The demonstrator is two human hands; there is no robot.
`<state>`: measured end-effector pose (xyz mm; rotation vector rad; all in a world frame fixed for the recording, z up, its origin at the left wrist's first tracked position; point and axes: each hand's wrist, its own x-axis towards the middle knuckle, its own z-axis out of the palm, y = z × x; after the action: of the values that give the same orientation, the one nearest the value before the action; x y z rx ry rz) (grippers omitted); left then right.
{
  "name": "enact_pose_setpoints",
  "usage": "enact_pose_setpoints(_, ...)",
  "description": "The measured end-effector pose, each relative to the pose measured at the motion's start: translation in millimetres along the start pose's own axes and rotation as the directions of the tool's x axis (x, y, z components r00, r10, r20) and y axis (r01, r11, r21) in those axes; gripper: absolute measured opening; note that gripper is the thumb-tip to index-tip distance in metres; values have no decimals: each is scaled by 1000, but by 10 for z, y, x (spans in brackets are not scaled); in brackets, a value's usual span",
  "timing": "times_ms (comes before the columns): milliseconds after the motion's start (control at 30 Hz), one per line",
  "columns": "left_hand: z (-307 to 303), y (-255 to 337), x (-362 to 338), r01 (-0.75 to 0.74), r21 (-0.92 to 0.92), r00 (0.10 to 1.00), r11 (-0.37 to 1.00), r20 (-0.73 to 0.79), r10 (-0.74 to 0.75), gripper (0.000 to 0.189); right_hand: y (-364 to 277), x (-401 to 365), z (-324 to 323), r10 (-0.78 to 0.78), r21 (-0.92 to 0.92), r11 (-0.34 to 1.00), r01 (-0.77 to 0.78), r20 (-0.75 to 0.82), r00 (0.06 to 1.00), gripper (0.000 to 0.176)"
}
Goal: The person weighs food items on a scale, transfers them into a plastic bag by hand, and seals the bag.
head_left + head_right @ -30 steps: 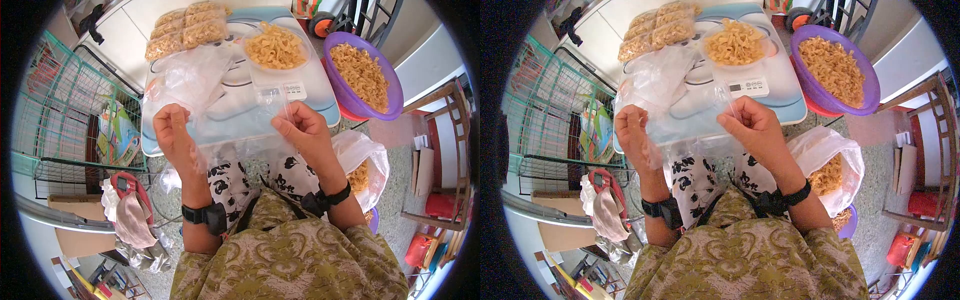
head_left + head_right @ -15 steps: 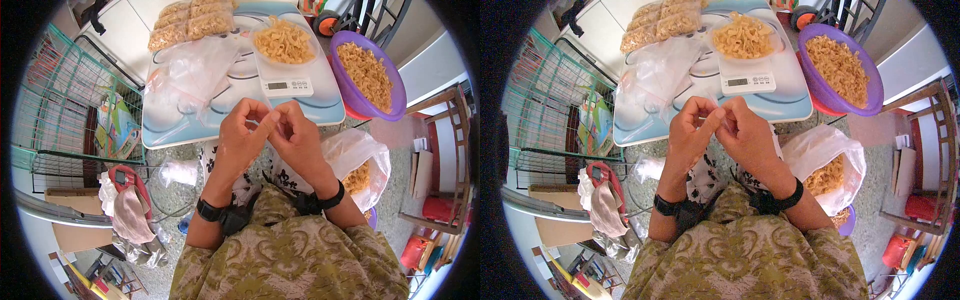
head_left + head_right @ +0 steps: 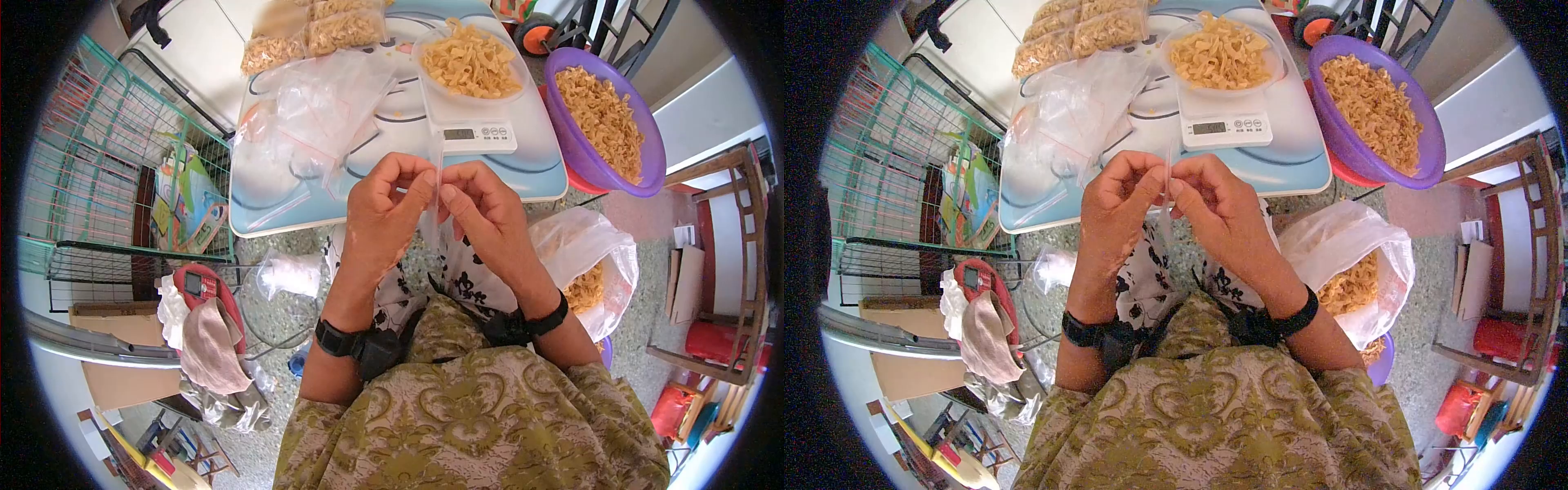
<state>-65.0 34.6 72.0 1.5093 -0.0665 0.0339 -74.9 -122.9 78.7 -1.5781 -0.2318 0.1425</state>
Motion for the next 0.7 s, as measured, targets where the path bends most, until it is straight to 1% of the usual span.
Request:
enact_pose_setpoints(67, -10, -12, 0, 4, 29, 1000, 1000, 7, -5, 15, 3, 5, 12, -19, -7, 1000, 19, -3, 1000, 15)
enact_pose_setpoints(133, -30, -40, -3, 23, 21, 998, 1000, 65, -24, 17, 10, 8, 9, -12, -1, 1000, 12, -1, 1000, 15)
enact_pose_setpoints(267, -28, 6, -20, 55, 28, 996, 998, 68, -57, 18, 41, 12, 5, 7, 22, 1000, -6, -13, 1000, 14)
enact_pose_setpoints(333, -24, 6, -30, 95, -89, 992, 992, 97, -86, 20, 52, 9, -5, 5, 23, 1000, -5, -21, 1000, 14)
enact_pose_setpoints(467, -44, -10, -91, 92, -78, 992, 993, 98, -84, 20, 58, -46, 16, 20, 20, 1000, -19, -53, 998, 14)
enact_pose_setpoints(533, -67, -20, -81, 137, -55, 986, 989, 107, -131, 20, 88, -49, 3, 22, 24, 999, -21, -49, 999, 14)
enact_pose_setpoints(667, -79, 16, -74, 137, -52, 984, 989, 125, -130, 19, 80, -64, -13, 47, 58, 997, -45, -39, 998, 15)
enact_pose_setpoints(700, -91, 20, -66, 166, -44, 978, 985, 137, -158, 17, 86, -62, -18, 48, 59, 997, -46, -40, 998, 15)
